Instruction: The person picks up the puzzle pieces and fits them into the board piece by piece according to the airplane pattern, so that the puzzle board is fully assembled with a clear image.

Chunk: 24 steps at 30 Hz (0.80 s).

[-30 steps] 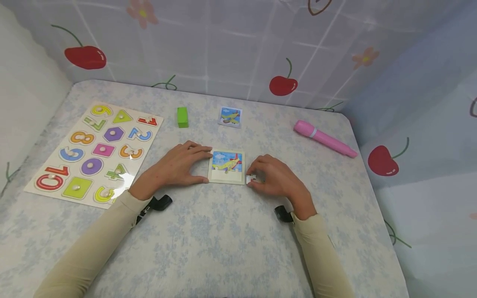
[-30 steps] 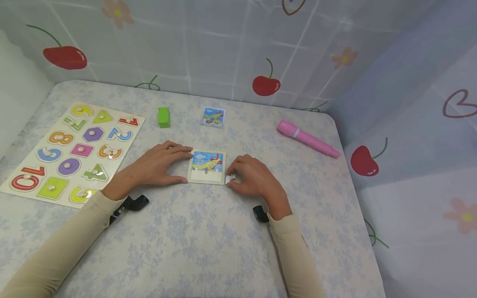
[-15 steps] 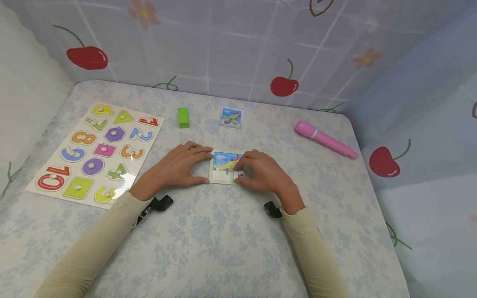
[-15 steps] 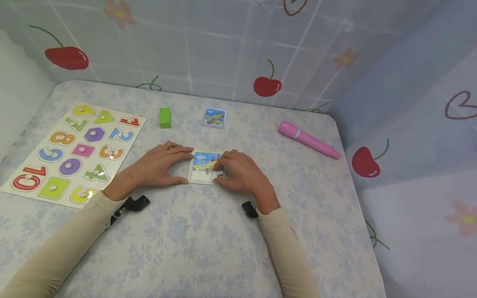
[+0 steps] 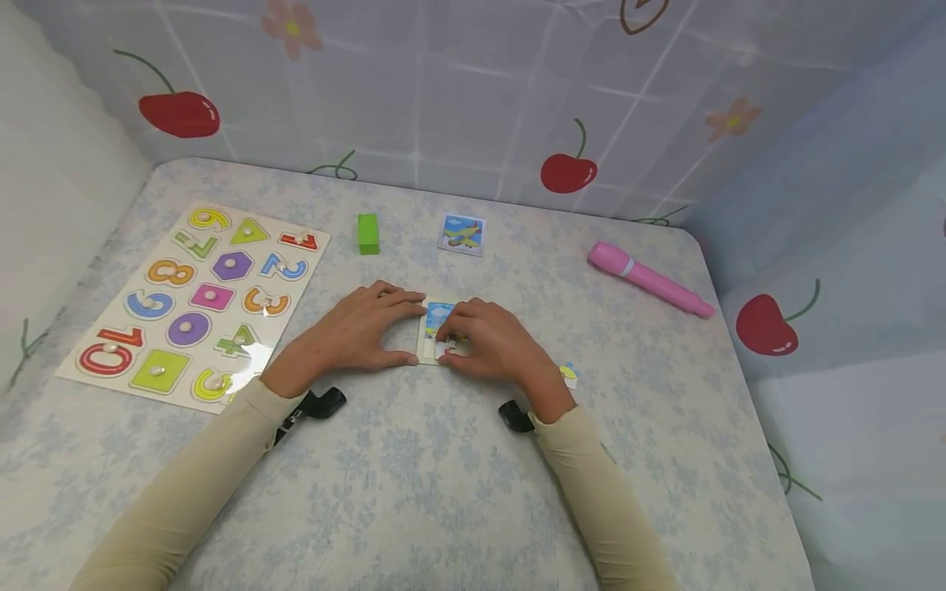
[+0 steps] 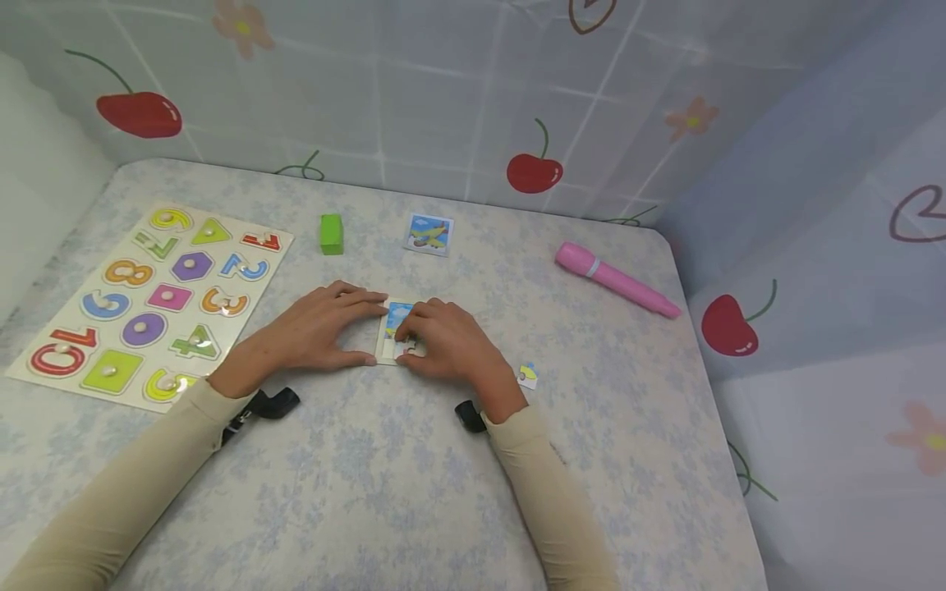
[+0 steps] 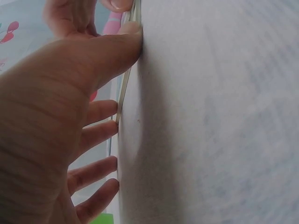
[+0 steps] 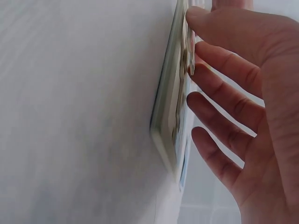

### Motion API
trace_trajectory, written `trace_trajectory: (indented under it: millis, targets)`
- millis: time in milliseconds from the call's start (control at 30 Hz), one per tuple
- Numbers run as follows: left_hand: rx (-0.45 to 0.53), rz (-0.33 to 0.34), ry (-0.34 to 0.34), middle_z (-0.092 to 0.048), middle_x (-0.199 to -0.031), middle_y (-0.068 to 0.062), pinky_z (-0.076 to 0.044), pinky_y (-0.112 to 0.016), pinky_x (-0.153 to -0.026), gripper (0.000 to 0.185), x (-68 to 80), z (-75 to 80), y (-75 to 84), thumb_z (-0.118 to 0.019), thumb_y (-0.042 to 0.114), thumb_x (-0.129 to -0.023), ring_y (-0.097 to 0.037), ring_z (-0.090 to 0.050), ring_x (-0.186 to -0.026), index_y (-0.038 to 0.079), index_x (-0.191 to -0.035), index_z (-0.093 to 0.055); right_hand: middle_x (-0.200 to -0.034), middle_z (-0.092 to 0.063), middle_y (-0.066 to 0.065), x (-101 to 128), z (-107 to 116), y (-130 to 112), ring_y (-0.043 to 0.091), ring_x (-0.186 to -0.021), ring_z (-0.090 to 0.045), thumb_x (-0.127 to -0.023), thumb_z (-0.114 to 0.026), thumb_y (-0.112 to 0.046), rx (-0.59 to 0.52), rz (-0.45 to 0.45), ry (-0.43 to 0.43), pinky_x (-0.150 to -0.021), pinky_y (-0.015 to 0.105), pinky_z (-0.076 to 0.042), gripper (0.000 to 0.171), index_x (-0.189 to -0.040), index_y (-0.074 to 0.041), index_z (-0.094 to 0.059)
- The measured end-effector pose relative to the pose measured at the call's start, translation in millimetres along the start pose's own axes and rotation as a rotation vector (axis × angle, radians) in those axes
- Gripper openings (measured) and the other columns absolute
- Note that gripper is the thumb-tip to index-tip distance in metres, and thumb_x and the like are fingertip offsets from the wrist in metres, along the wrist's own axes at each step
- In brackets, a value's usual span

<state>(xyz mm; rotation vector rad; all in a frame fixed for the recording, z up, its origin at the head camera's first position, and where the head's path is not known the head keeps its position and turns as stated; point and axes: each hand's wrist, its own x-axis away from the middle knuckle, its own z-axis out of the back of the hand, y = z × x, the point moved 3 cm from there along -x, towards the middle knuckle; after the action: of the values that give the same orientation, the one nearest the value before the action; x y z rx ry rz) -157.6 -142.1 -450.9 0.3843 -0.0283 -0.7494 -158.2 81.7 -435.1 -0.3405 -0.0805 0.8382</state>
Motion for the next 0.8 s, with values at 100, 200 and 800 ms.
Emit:
trace_trajectory:
  millis: [100,200,800]
  targets:
    - [0.001,-0.007,0.003,-0.045,-0.156,0.001,-0.042,-0.052,-0.101,0.078,0.3,-0.2,0.4,-0.072,0.064,-0.084,-0.025,-0.043,-0.134,0.019,-0.145,-0.057,-0.108,-0.065,-0.009,-4,-2,-3,0.013,-0.102,-0.058,-0.087,-0.079,-0.04,0.023,0.011,0.004,-0.087,0.033,-0.049,0.025,-0.106,-0.025,-0.076]
    - [0.001,-0.017,0.009,-0.045,-0.156,0.0,-0.042,-0.052,-0.1,0.078,0.3,-0.6,0.1,-0.072,0.064,-0.084,-0.026,-0.043,-0.133,0.018,-0.145,-0.057,-0.109,-0.065,-0.009,-7,-4,-6,0.012,-0.101,-0.059,-0.087,-0.079,-0.042,0.045,0.015,0.005,-0.088,0.033,-0.048,0.026,-0.107,-0.025,-0.076]
    - [-0.001,-0.039,0.023,-0.046,-0.155,-0.003,-0.043,-0.053,-0.098,0.078,-0.4,-0.4,-0.5,-0.072,0.063,-0.085,-0.028,-0.044,-0.133,0.016,-0.145,-0.057,-0.112,-0.062,-0.01,-14,-6,-8,0.011,-0.103,-0.055,-0.089,-0.077,-0.042,0.042,0.022,-0.024,-0.086,0.033,-0.046,0.02,-0.105,-0.029,-0.076]
